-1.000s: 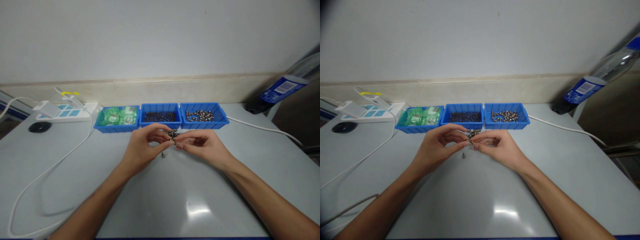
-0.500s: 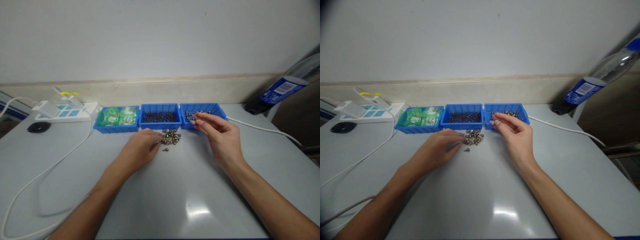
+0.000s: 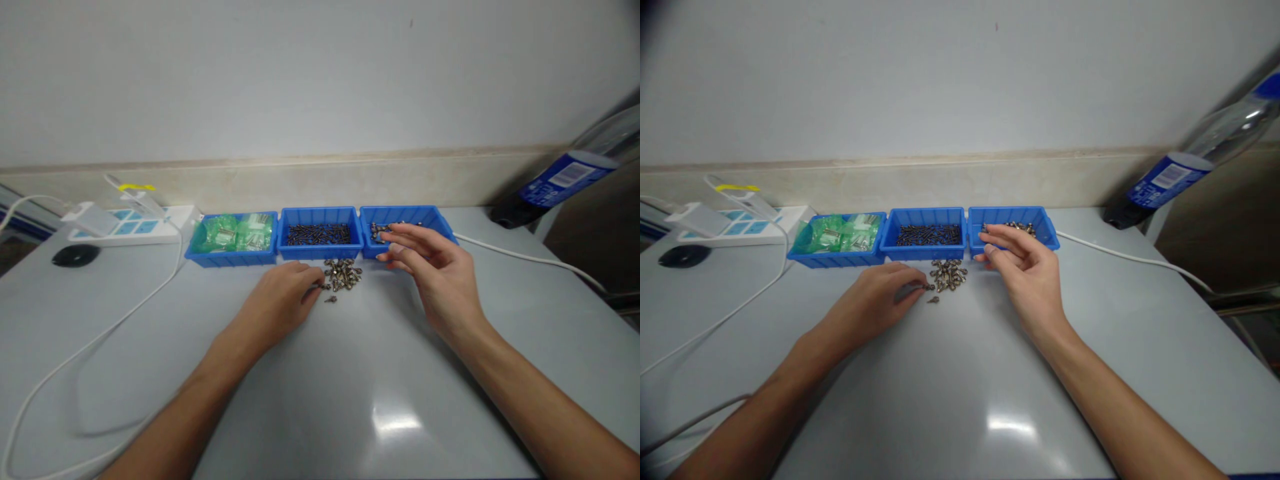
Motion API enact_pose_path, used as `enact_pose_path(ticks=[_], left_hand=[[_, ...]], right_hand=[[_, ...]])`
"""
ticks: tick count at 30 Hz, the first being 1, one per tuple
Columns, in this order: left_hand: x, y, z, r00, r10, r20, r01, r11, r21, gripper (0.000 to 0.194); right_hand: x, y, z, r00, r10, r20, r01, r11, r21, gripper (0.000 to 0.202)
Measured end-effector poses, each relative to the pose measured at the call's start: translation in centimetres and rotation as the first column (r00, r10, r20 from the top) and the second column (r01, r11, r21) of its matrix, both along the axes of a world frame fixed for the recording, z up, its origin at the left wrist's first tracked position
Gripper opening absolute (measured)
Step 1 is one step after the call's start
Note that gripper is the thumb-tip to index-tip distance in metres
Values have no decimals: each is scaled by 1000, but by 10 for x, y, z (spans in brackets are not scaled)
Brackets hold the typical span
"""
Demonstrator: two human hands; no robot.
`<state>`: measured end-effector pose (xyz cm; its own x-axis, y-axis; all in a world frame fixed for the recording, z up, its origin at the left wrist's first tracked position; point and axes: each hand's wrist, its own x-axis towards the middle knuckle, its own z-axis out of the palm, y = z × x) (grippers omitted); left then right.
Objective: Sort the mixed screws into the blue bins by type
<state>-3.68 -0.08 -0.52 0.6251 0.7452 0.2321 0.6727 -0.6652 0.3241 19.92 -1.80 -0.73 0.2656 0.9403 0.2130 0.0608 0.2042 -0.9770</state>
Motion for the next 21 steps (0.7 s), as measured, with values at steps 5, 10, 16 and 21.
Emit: enact_pose_path(ticks=[5, 10, 16, 21], left_hand=[[2, -1, -1, 1000, -14, -1, 14, 999, -29, 25], [3, 0, -5, 1000, -16, 11, 16, 999, -36, 25], [5, 1, -3, 969, -2, 247, 2, 1000, -2, 15], [12, -6, 9, 852, 110, 513, -1, 978, -208, 11]], right_hand=[[-2, -1, 3, 999, 16, -35, -17, 1000, -25, 23], [-3, -1, 3, 999, 28, -25, -29, 999, -39, 22], [-4, -1, 4, 998, 49, -49, -51, 998, -42, 18], [-4, -2, 6, 988, 151, 17, -149, 986, -73, 18]])
